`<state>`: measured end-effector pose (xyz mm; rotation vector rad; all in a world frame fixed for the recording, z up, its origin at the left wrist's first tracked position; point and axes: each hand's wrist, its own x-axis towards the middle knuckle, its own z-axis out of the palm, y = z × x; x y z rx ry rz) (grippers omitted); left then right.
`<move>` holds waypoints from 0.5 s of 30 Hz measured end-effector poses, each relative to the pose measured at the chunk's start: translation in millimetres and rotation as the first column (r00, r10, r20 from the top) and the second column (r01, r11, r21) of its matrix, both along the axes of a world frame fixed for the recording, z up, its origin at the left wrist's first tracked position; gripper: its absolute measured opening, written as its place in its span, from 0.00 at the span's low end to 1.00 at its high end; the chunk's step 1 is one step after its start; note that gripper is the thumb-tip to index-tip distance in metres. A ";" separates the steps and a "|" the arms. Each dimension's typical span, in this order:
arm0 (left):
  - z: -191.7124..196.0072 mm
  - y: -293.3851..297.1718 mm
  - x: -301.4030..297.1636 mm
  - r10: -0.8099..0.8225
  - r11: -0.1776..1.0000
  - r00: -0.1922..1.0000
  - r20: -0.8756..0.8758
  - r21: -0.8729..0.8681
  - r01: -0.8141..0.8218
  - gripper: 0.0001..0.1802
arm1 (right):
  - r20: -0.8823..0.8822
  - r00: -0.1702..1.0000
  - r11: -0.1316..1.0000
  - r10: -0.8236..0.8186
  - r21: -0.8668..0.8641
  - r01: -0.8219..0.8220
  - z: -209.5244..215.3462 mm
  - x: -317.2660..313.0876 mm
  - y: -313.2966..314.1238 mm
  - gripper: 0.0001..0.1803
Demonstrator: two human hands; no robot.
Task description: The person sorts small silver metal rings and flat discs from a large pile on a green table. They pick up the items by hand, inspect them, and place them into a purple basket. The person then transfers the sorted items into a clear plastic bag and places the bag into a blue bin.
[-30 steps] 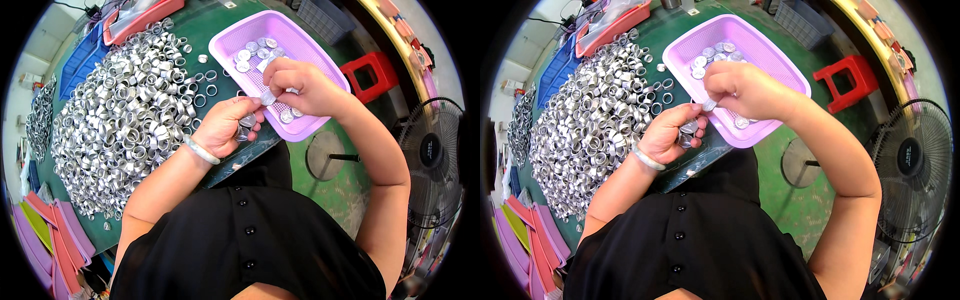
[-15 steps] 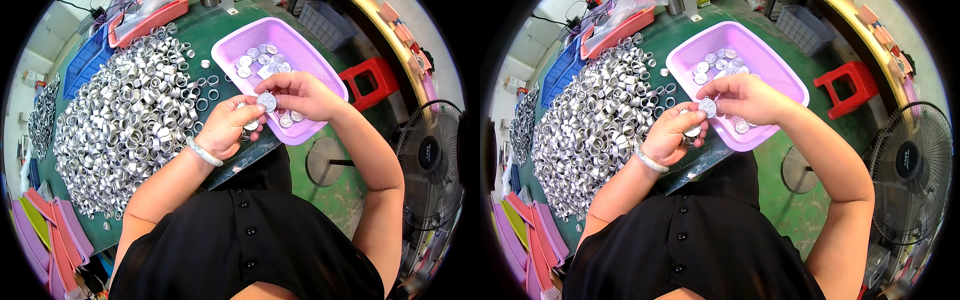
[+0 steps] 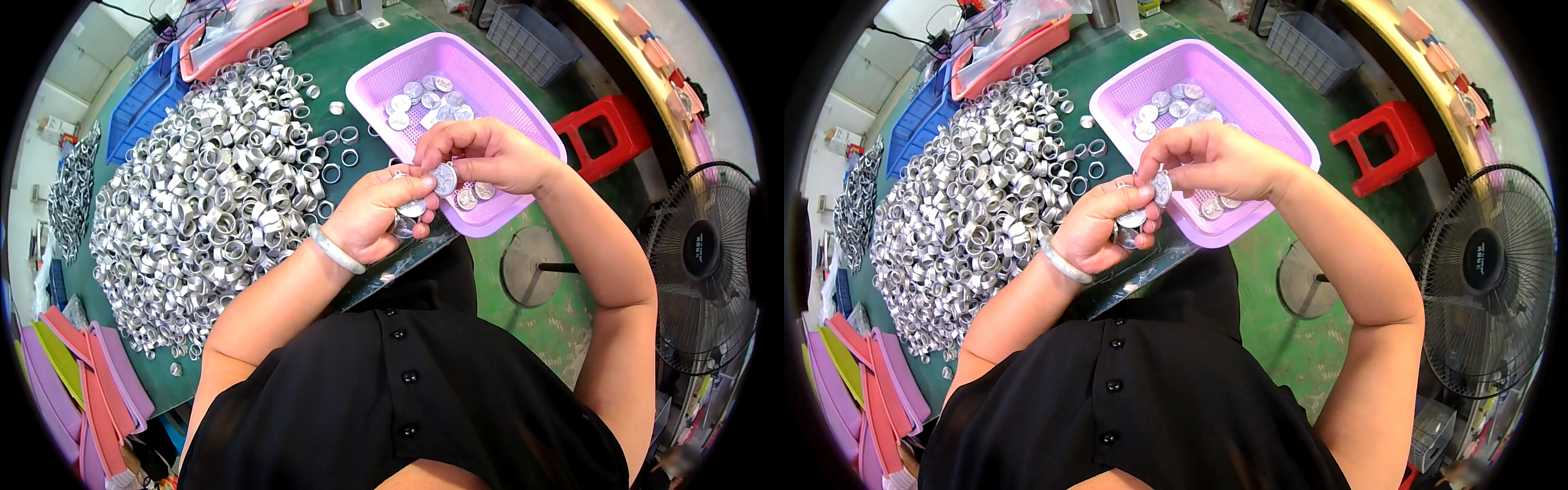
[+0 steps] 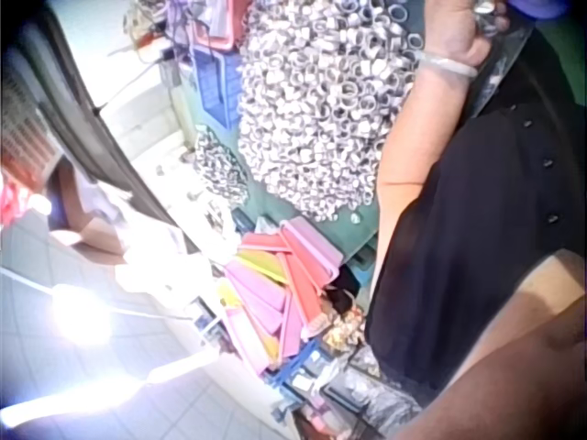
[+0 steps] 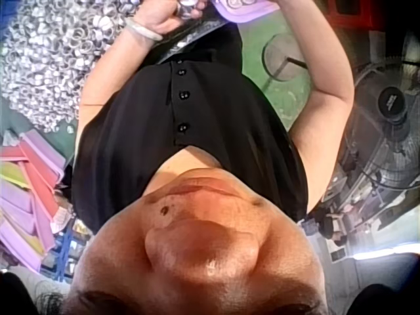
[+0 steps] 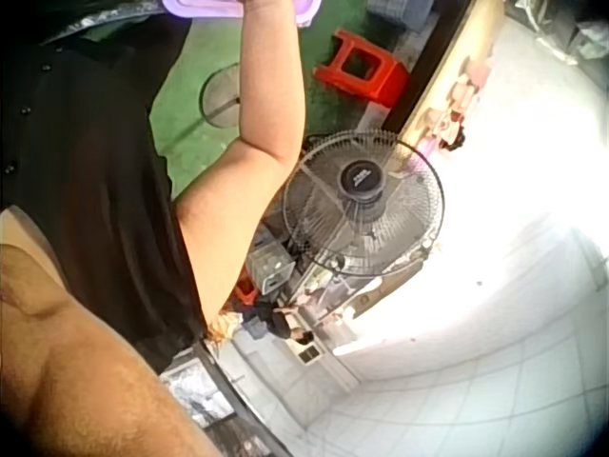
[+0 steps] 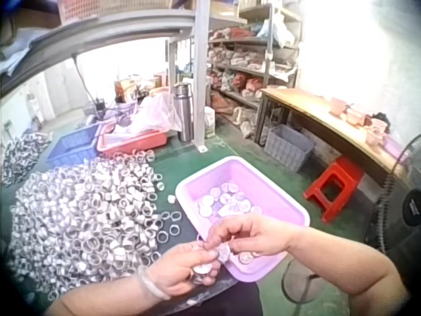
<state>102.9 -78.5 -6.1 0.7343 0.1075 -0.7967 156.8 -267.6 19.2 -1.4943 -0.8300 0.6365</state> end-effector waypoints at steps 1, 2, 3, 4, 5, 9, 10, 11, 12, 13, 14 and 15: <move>0.5 -0.5 -0.5 -0.004 1.000 1.000 -0.003 0.001 0.004 0.05 | 0.005 1.000 1.000 0.008 -0.003 -0.008 0.0 0.5 -0.8 0.09; 1.4 -0.8 -0.5 0.003 1.000 1.000 -0.009 0.010 -0.003 0.05 | 0.011 1.000 1.000 0.016 -0.005 -0.016 0.0 0.9 -1.5 0.09; 2.5 -1.1 -0.3 0.009 1.000 1.000 -0.016 0.019 -0.008 0.04 | 0.006 1.000 1.000 0.002 -0.009 -0.001 -0.1 1.3 -2.0 0.08; 3.2 -1.2 -0.4 0.016 0.999 1.000 -0.022 0.028 -0.016 0.04 | 0.001 1.000 1.000 -0.012 -0.013 0.012 -0.2 1.7 -2.3 0.08; 2.8 -0.9 -0.1 0.021 0.999 1.000 -0.014 0.031 -0.020 0.05 | -0.004 1.000 1.000 -0.025 -0.017 0.025 -0.2 1.8 -2.5 0.07; -0.3 3.7 1.6 0.064 0.996 0.997 0.033 0.063 -0.066 0.05 | -0.181 0.964 0.974 -0.197 -0.145 0.172 12.1 -3.4 -2.0 0.07; -0.3 4.2 2.3 0.078 0.994 0.996 0.047 0.076 -0.082 0.06 | -0.191 0.957 0.968 -0.219 -0.165 0.189 13.6 -4.2 -1.7 0.08; 0.5 4.4 2.6 0.086 0.992 0.994 0.063 0.086 -0.091 0.06 | -0.200 0.950 0.961 -0.240 -0.184 0.204 14.3 -4.5 -1.4 0.08; 1.8 4.7 2.9 0.093 0.990 0.992 0.080 0.096 -0.101 0.06 | -0.199 0.946 0.956 -0.258 -0.197 0.219 14.4 -4.3 -0.8 0.09; 2.3 4.9 2.6 0.101 0.988 0.990 0.095 0.105 -0.111 0.06 | -0.199 0.941 0.949 -0.275 -0.211 0.233 14.3 -4.5 -0.1 0.09; 2.2 5.0 2.6 0.102 0.988 0.991 0.090 0.111 -0.112 0.06 | -0.198 0.936 0.943 -0.292 -0.225 0.246 14.1 -4.6 0.4 0.09; 1.9 5.2 2.6 0.104 0.987 0.991 0.085 0.116 -0.113 0.06 | -0.201 0.930 0.936 -0.306 -0.240 0.257 13.5 -3.4 0.3 0.09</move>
